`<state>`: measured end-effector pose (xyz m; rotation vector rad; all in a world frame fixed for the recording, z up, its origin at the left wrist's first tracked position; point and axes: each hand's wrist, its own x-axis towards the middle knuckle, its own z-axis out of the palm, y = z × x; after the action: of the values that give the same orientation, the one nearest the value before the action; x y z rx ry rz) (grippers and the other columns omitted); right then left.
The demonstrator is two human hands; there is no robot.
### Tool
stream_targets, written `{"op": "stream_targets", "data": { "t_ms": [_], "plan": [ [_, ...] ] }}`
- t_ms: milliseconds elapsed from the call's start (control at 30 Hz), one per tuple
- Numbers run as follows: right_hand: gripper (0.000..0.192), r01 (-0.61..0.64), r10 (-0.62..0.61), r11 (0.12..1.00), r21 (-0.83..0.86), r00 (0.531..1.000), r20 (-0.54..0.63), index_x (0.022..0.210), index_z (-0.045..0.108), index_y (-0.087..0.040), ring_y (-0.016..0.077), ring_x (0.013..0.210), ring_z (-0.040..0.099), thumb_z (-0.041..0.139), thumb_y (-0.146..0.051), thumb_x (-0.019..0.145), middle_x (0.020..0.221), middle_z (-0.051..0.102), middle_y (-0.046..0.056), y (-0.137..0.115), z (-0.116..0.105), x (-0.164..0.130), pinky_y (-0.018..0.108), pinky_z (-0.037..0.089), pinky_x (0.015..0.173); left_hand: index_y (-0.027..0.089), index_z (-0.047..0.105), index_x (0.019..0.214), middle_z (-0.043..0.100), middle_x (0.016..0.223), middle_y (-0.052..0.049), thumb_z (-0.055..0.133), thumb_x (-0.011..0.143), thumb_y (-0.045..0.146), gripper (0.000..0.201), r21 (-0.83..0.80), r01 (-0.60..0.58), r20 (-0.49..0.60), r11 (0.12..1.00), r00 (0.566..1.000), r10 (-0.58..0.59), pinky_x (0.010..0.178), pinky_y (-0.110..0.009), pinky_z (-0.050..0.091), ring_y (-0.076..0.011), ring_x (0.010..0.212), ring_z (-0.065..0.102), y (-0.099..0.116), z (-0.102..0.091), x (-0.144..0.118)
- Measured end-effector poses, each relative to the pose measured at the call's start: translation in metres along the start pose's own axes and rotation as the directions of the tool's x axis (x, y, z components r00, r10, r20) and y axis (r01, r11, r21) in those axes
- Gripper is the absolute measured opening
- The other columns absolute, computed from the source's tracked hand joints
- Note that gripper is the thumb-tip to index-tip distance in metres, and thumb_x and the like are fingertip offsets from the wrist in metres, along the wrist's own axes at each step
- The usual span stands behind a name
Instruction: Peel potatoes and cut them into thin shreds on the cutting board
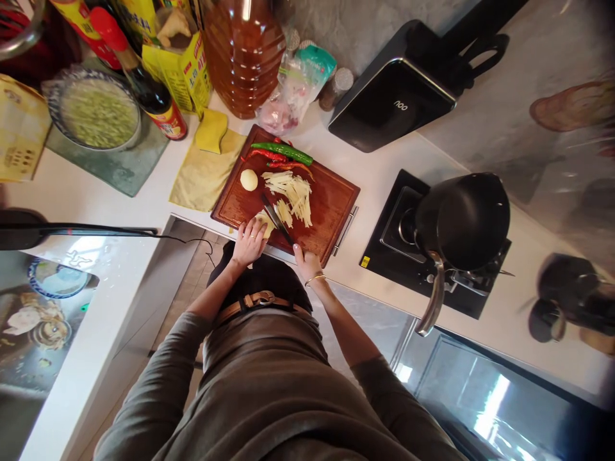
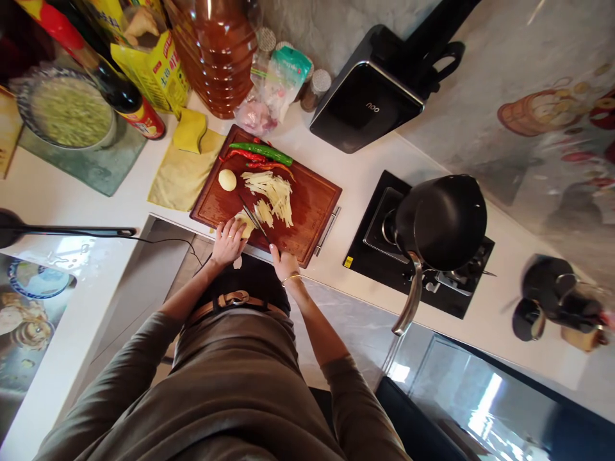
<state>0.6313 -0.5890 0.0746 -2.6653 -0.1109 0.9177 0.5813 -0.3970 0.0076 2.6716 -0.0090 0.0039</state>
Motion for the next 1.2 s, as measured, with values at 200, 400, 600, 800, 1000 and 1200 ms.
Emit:
{"op": "stream_targets", "data": {
  "t_ms": [200, 400, 600, 800, 1000, 1200],
  "plan": [
    [0.057, -0.016, 0.025, 0.992, -0.124, 0.997, 0.073, 0.090, 0.071, -0.017, 0.0224, 0.088, 0.067, 0.024, -0.051, 0.095, 0.087, 0.072, 0.013, -0.007, -0.004, -0.002, 0.026, 0.042, 0.073, 0.012, 0.043, 0.136, 0.042, 0.141, -0.017, 0.037, 0.092, 0.032, 0.049, -0.030, -0.007, 0.007, 1.000, 1.000, 0.007, 0.110, -0.051, 0.025, -0.0304, 0.136, 0.030, -0.004, 0.009, 0.000],
    [0.065, -0.065, 0.087, 0.983, -0.170, 0.988, 0.125, 0.090, 0.072, -0.014, 0.0239, 0.088, 0.067, 0.025, -0.059, 0.092, 0.087, 0.071, 0.017, -0.009, -0.004, 0.008, 0.028, 0.042, 0.073, 0.004, 0.038, 0.137, 0.039, 0.143, -0.019, 0.034, 0.092, 0.027, 0.050, -0.089, -0.047, -0.001, 0.995, 0.999, 0.047, 0.111, -0.052, 0.028, -0.0301, 0.140, 0.020, -0.005, 0.017, 0.001],
    [0.067, -0.038, 0.044, 0.993, -0.110, 0.998, 0.053, 0.084, 0.072, -0.016, 0.0206, 0.082, 0.067, 0.016, -0.050, 0.096, 0.079, 0.072, 0.013, -0.006, 0.011, 0.016, 0.025, 0.042, 0.072, 0.003, 0.037, 0.136, 0.041, 0.140, -0.021, 0.035, 0.092, 0.029, 0.051, -0.147, -0.050, -0.071, 0.988, 0.997, 0.040, 0.111, -0.052, 0.030, -0.0301, 0.139, 0.024, -0.006, 0.021, 0.000],
    [0.063, 0.043, -0.035, 0.986, -0.159, 0.998, 0.053, 0.087, 0.071, -0.017, 0.0200, 0.080, 0.066, 0.020, -0.053, 0.095, 0.082, 0.072, 0.012, 0.000, -0.004, 0.009, 0.024, 0.040, 0.066, 0.000, 0.035, 0.134, 0.039, 0.139, -0.026, 0.037, 0.092, 0.035, 0.055, -0.204, 0.006, -0.115, 0.979, 0.993, -0.030, 0.109, -0.050, 0.034, -0.0303, 0.138, 0.027, -0.007, 0.025, -0.003],
    [0.060, 0.041, -0.008, 0.970, -0.239, 0.990, 0.138, 0.096, 0.071, -0.018, 0.0220, 0.084, 0.066, 0.024, -0.055, 0.094, 0.088, 0.072, 0.013, -0.003, -0.017, 0.005, 0.025, 0.041, 0.069, 0.003, 0.038, 0.133, 0.044, 0.136, -0.024, 0.038, 0.091, 0.038, 0.055, -0.152, 0.061, -0.095, 0.986, 0.993, -0.076, 0.112, -0.055, 0.025, -0.0309, 0.136, 0.030, -0.003, 0.023, -0.004],
    [0.062, -0.009, 0.042, 0.968, -0.250, 0.991, 0.129, 0.098, 0.071, -0.016, 0.0238, 0.085, 0.067, 0.028, -0.060, 0.091, 0.089, 0.072, 0.016, -0.011, -0.010, 0.013, 0.028, 0.043, 0.071, 0.000, 0.039, 0.131, 0.045, 0.135, -0.026, 0.038, 0.091, 0.036, 0.054, -0.164, 0.072, -0.087, 0.984, 0.992, -0.088, 0.111, -0.054, 0.027, -0.0307, 0.136, 0.031, 0.000, 0.024, -0.003]
  ]
}}
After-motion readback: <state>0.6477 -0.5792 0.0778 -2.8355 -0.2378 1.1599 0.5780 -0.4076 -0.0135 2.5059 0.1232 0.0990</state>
